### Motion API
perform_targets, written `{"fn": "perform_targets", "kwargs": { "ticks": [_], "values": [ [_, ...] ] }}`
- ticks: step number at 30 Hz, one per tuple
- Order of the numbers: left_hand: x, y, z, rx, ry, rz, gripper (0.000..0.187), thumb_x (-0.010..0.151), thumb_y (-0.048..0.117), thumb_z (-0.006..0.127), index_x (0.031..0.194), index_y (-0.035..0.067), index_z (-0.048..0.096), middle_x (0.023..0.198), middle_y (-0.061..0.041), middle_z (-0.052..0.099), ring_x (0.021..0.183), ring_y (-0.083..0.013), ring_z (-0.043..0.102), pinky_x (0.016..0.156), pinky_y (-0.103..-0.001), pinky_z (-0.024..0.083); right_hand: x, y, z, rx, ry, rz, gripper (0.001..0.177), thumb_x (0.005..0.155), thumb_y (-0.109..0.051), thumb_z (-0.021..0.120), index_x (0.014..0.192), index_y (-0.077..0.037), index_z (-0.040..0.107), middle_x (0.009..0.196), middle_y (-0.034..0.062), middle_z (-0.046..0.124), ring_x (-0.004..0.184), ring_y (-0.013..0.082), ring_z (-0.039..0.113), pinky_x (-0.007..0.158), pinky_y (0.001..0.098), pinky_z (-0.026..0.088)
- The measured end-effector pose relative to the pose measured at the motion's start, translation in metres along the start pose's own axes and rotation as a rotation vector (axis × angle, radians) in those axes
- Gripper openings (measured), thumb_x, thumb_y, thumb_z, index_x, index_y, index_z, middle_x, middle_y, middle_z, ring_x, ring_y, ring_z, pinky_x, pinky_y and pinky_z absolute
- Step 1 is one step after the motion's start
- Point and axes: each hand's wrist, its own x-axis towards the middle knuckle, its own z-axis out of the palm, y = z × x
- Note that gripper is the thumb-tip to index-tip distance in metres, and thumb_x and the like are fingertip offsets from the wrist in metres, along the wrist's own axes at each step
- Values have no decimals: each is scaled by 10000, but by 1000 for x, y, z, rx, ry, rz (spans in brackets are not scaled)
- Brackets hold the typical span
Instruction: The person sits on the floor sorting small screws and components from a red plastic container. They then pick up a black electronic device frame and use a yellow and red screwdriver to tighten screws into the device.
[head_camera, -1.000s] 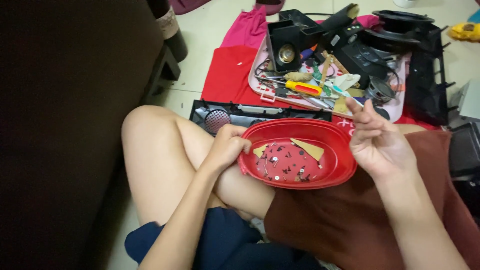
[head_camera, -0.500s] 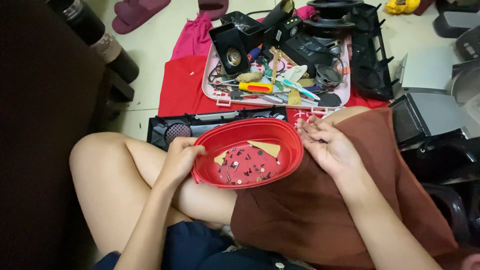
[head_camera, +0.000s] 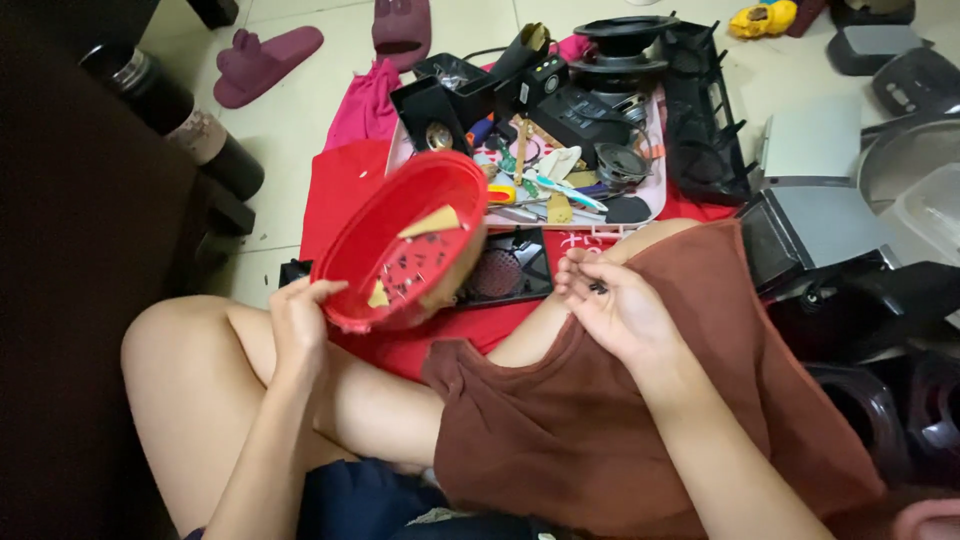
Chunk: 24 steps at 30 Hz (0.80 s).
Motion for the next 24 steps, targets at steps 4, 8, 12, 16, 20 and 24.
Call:
{"fn": "perform_targets", "kwargs": {
  "ticks": [4,8,12,16,20,24],
  "values": [
    [13,-2,29,-94,40,42,187,698,75,640,587,-11,517,394,-157,419,311,-232,509,327,-306,430,3,5,-5,-23,-15,-22,224,815,5,456,993,15,593,873,149,656,787,219,653,774,346,517],
    [13,12,74,-119,42,-32,228,696,97,640,584,25,455,381,-120,377,326,-220,543,318,-268,411,4,6,-8,-20,-57,-4,237,810,-8,469,1016,4,586,888,145,656,796,215,656,757,346,529],
    [31,17,118,-253,-11,-138,239,718,148,642,623,14,469,380,-120,389,352,-262,577,375,-378,522,2,6,-3,-52,-29,14,261,786,43,454,1011,11,582,885,133,652,803,207,642,753,326,511],
    [49,11,159,-222,-105,-159,225,760,151,621,677,2,475,395,-129,438,392,-273,600,412,-402,528,0,7,-1,-66,12,-8,289,773,68,445,1021,16,583,892,144,651,807,221,637,765,332,500],
    [54,7,194,-236,-170,-174,221,819,157,572,769,-19,447,424,-131,481,447,-289,627,465,-444,534,-4,8,0,-86,2,-29,259,791,44,465,1022,31,581,876,145,650,778,209,637,736,318,509],
    [63,-4,216,-209,-202,-201,228,817,216,575,786,38,436,474,-146,549,497,-294,649,498,-427,546,-4,12,6,-163,18,-59,235,809,56,454,1005,48,583,849,158,642,746,212,632,686,311,514]
  ]
}}
